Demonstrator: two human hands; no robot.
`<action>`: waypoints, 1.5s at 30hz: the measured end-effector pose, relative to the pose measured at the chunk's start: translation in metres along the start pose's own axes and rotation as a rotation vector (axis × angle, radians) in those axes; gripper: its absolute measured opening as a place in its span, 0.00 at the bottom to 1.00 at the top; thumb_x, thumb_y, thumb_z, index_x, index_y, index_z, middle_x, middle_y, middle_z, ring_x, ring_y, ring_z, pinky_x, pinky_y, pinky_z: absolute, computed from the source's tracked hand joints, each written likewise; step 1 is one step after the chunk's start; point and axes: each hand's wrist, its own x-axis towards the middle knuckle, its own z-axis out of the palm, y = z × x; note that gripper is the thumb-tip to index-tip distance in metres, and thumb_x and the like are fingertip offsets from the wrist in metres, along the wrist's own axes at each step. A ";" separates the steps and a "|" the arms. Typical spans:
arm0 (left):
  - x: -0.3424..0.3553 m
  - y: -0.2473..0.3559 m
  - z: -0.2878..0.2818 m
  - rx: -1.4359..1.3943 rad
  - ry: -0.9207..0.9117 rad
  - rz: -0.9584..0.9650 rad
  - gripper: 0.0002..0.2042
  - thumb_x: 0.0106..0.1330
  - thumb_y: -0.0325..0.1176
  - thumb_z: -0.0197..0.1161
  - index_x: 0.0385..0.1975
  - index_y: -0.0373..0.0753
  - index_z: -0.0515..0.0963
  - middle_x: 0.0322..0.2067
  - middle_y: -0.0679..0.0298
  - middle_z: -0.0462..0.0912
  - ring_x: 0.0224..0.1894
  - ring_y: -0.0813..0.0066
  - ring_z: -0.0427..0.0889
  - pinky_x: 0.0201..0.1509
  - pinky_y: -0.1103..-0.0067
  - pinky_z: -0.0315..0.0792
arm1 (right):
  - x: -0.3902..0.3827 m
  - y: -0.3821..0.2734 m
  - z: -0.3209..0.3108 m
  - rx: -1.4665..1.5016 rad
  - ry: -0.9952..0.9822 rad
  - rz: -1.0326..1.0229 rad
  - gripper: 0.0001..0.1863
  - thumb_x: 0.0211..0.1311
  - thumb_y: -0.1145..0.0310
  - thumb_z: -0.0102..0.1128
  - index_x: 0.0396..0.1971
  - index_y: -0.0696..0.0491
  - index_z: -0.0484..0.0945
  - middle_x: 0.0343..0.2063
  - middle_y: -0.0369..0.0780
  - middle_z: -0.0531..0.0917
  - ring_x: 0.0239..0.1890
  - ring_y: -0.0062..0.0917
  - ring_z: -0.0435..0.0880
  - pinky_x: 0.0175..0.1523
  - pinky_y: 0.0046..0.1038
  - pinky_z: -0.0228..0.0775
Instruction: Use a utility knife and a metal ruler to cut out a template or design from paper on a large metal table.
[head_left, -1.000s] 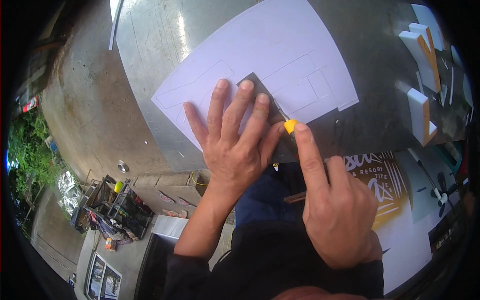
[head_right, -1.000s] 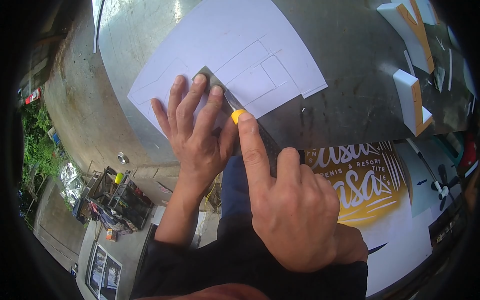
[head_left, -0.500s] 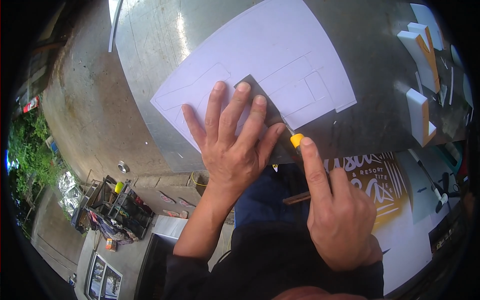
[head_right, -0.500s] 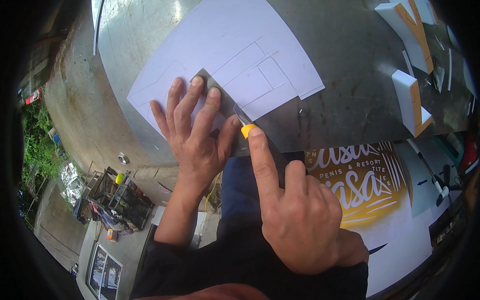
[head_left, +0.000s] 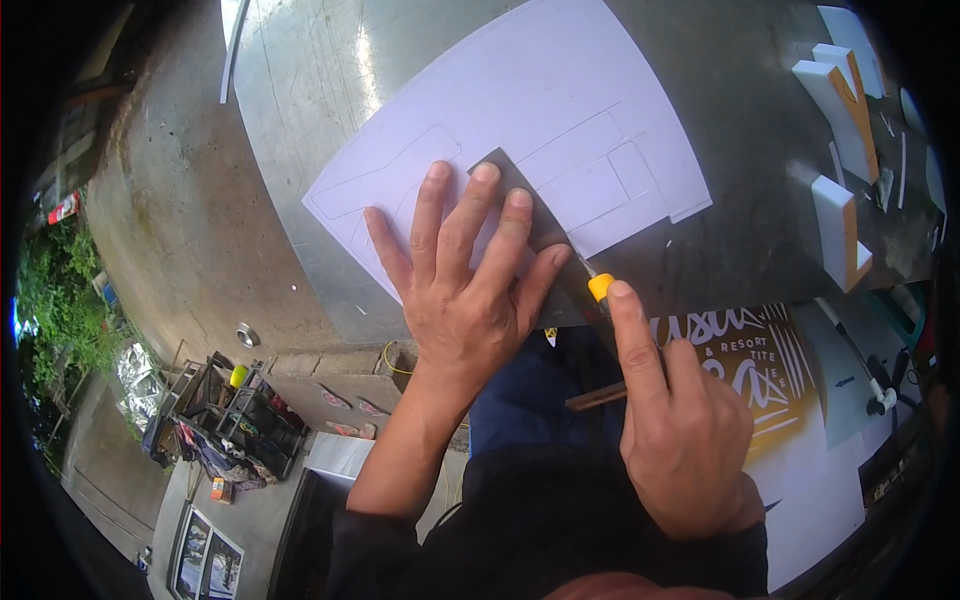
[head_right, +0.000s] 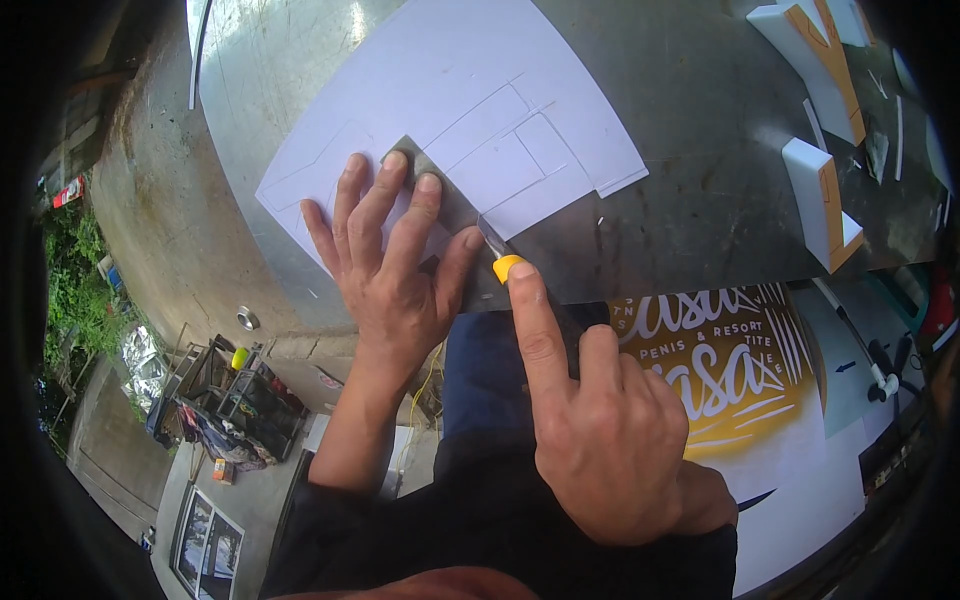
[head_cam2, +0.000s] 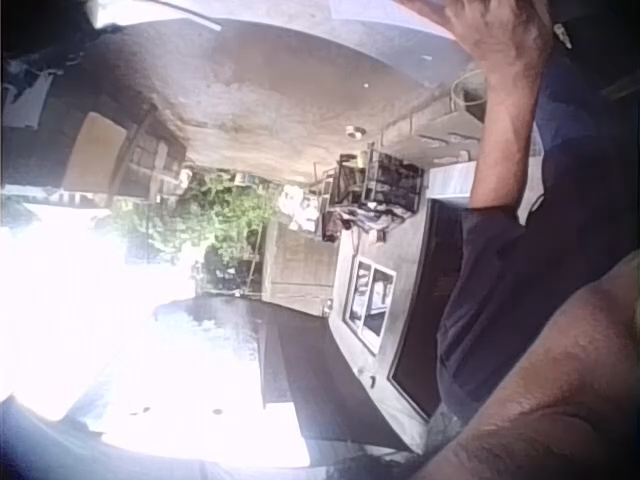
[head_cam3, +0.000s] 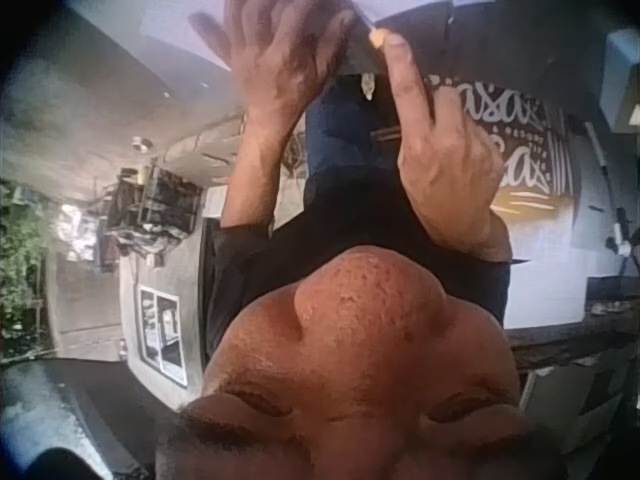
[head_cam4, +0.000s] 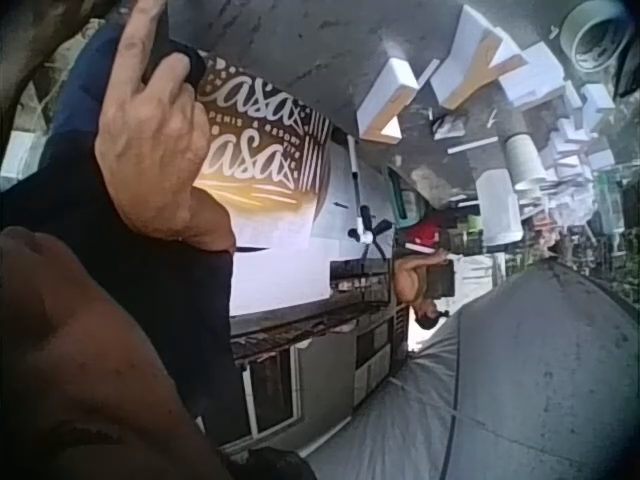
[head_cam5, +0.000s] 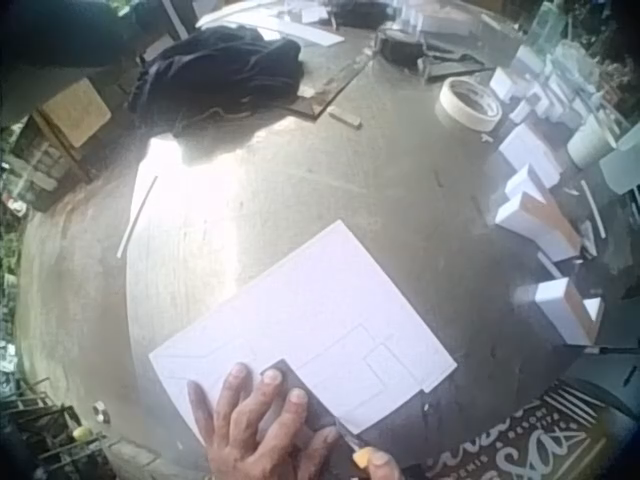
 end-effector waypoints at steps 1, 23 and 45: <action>0.000 0.000 0.000 0.000 0.000 0.001 0.27 0.62 0.46 0.75 0.61 0.48 0.79 0.67 0.61 0.74 0.75 0.52 0.65 0.81 0.51 0.35 | 0.000 0.000 0.000 0.000 0.001 0.000 0.37 0.58 0.80 0.60 0.71 0.48 0.72 0.27 0.40 0.72 0.19 0.33 0.77 0.26 0.35 0.70; -0.001 -0.002 -0.001 0.002 -0.009 0.005 0.26 0.63 0.44 0.73 0.61 0.49 0.79 0.67 0.61 0.73 0.75 0.53 0.64 0.81 0.51 0.34 | 0.021 0.009 0.027 0.041 0.266 -0.085 0.34 0.57 0.76 0.57 0.68 0.45 0.78 0.21 0.35 0.65 0.14 0.22 0.68 0.20 0.28 0.62; -0.001 -0.002 0.000 -0.004 -0.014 0.008 0.26 0.62 0.42 0.72 0.61 0.48 0.79 0.67 0.61 0.73 0.76 0.52 0.63 0.81 0.50 0.35 | 0.024 0.003 0.015 0.036 0.160 -0.083 0.33 0.60 0.79 0.61 0.67 0.48 0.77 0.23 0.37 0.68 0.16 0.28 0.72 0.23 0.32 0.66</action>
